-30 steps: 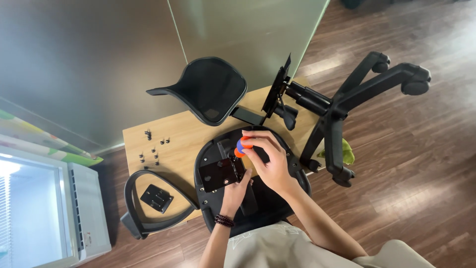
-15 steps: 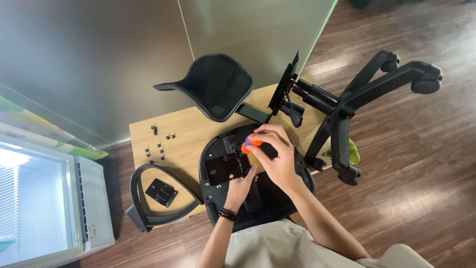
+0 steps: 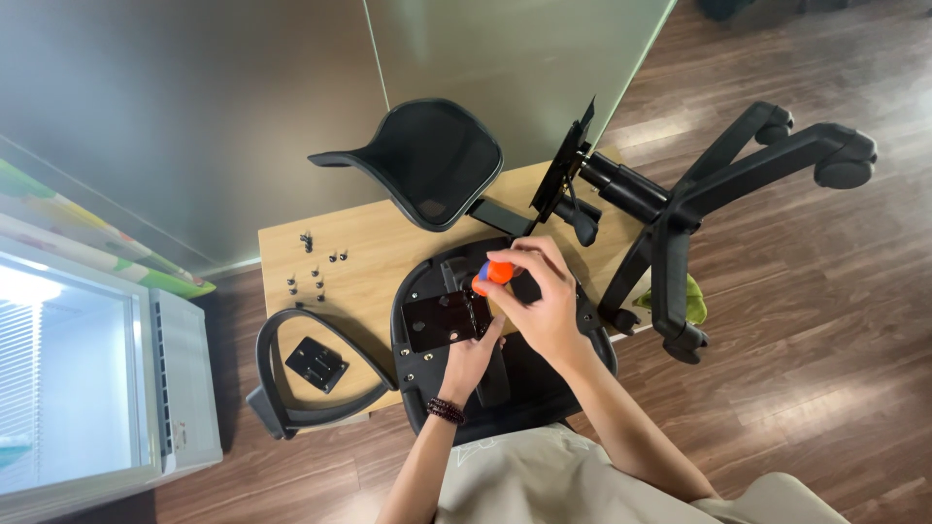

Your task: The person assembles an office chair seat on the floor, using a screwdriver to drive screws through a black metal mounting plate into the underside of the seat cushion. They align the plate, insert screws, tighten them one by one, reposition the plate, and pick additional screws from the table.

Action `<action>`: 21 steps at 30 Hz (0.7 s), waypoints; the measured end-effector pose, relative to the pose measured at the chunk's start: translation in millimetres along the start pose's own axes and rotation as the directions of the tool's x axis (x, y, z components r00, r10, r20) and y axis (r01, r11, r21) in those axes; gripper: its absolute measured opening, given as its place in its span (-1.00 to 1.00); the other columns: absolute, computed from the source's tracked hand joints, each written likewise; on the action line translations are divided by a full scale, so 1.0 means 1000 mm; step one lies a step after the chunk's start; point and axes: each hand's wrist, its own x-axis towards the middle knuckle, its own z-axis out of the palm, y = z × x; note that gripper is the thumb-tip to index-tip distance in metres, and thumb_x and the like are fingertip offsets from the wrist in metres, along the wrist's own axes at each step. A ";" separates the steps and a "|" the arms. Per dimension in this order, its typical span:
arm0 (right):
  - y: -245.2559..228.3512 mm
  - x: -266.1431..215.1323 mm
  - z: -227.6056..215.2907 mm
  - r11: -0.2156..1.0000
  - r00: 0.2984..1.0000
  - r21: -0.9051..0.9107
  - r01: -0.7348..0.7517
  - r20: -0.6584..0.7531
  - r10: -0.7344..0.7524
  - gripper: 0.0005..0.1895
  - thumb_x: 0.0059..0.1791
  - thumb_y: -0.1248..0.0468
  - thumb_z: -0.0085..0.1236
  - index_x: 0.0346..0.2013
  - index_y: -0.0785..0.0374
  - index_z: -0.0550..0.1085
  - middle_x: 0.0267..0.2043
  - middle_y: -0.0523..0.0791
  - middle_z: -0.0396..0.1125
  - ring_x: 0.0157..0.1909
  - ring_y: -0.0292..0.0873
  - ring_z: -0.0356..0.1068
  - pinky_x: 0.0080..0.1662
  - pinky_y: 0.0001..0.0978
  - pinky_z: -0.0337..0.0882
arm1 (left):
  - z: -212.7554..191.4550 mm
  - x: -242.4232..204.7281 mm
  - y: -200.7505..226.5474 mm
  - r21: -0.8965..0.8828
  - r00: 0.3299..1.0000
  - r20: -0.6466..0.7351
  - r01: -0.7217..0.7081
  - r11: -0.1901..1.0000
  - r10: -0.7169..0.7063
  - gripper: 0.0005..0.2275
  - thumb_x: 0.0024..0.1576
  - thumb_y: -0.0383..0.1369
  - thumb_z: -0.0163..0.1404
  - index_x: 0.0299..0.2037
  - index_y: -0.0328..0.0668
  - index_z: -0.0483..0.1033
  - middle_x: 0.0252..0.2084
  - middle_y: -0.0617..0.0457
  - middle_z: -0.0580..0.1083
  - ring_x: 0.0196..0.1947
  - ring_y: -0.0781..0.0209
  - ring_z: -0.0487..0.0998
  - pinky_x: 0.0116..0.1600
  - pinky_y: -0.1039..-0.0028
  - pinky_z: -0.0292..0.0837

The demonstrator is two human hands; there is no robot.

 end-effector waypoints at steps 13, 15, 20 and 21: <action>0.005 -0.002 -0.013 0.999 0.999 -0.015 -0.039 0.016 0.039 -0.66 -0.06 0.45 0.34 0.00 0.30 0.52 0.00 -0.03 0.34 -0.01 -0.09 0.40 0.05 -0.34 0.40 | 0.010 -0.013 0.030 0.041 1.000 -0.002 -0.017 0.999 0.017 -0.84 0.19 -0.33 0.13 -0.22 -0.30 0.55 -0.42 0.19 0.51 -0.49 0.44 0.48 -0.36 0.56 0.43; -0.003 0.000 -0.014 0.999 0.999 0.011 -0.042 0.032 0.041 -0.64 -0.04 0.46 0.31 0.05 0.31 0.50 0.03 -0.01 0.38 0.01 -0.06 0.44 0.07 -0.32 0.43 | 0.010 -0.012 0.031 0.096 1.000 -0.020 0.011 0.995 -0.009 -0.83 0.21 -0.33 0.13 -0.25 -0.32 0.54 -0.45 0.16 0.49 -0.49 0.43 0.49 -0.37 0.55 0.41; -0.009 0.003 -0.010 0.999 0.997 0.045 0.010 0.073 -0.014 -0.67 0.03 0.50 0.21 0.08 0.32 0.46 0.15 0.02 0.42 0.14 -0.01 0.48 0.17 -0.27 0.47 | 0.008 -0.009 0.024 0.046 1.000 0.001 -0.003 0.999 0.003 -0.85 0.19 -0.34 0.14 -0.27 -0.30 0.52 -0.44 0.18 0.47 -0.49 0.43 0.49 -0.38 0.54 0.42; -0.009 0.003 -0.009 0.998 0.996 0.049 0.026 0.079 -0.030 -0.69 0.04 0.51 0.19 0.08 0.32 0.45 0.17 0.03 0.42 0.18 0.01 0.48 0.19 -0.26 0.47 | 0.008 -0.008 0.023 0.029 1.000 0.008 0.000 1.000 -0.001 -0.85 0.19 -0.35 0.13 -0.27 -0.29 0.52 -0.44 0.18 0.47 -0.49 0.43 0.48 -0.37 0.53 0.42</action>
